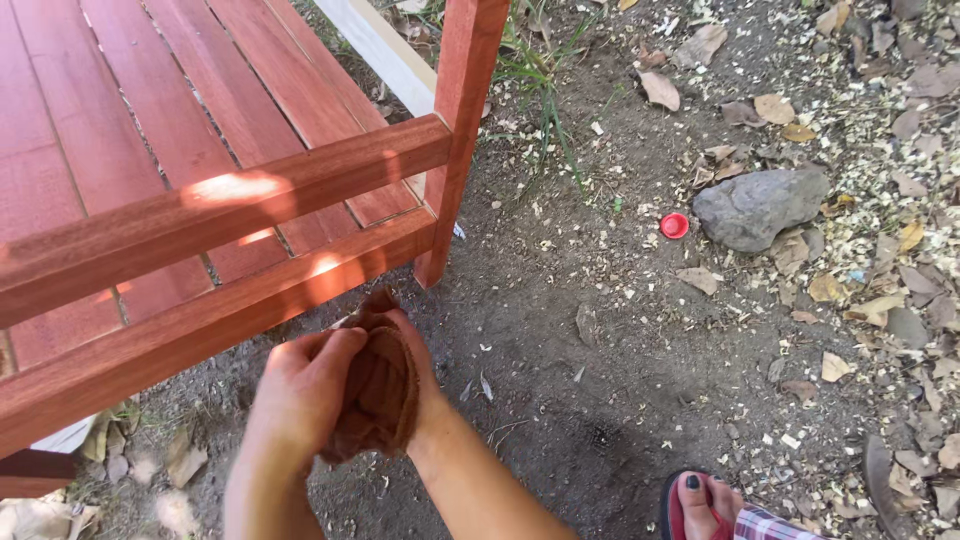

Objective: The person wipes a red stain or finish onto a wooden slatted shelf unit using a brown cloth, working over the rails, legs and shelf surfaces. They dip and wring the cloth in a bowl of red liquid on a metal cart, then resume wiping the furniture, including its underside and edges.

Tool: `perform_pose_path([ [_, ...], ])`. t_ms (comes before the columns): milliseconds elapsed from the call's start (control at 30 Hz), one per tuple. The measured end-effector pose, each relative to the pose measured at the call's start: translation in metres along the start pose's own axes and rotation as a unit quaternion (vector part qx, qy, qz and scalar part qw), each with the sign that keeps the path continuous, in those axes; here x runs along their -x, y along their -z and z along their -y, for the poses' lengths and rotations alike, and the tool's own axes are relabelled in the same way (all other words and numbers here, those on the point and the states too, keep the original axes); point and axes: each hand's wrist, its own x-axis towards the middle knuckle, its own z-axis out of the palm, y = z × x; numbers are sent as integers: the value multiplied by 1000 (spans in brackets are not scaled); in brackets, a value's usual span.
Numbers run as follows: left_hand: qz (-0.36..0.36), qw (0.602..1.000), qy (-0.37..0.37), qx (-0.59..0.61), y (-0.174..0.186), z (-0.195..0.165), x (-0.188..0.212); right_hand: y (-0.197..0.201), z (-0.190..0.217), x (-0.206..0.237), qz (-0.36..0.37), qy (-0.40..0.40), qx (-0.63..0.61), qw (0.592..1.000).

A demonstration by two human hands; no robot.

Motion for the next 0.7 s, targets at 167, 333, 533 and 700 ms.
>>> perform_pose_path([
  [167,-5,998,-27,-51,-35,14,-16,14,21,-2,-22,161,80,983],
  [333,-50,995,-61,-69,-52,4,-17,23,51,-26,-73,211,133,966],
  [533,-65,995,-80,9,-42,-21,-7,14,75,-47,-23,135,183,974],
  [700,15,978,-27,207,-29,-26,9,-5,83,-44,-95,201,320,921],
])
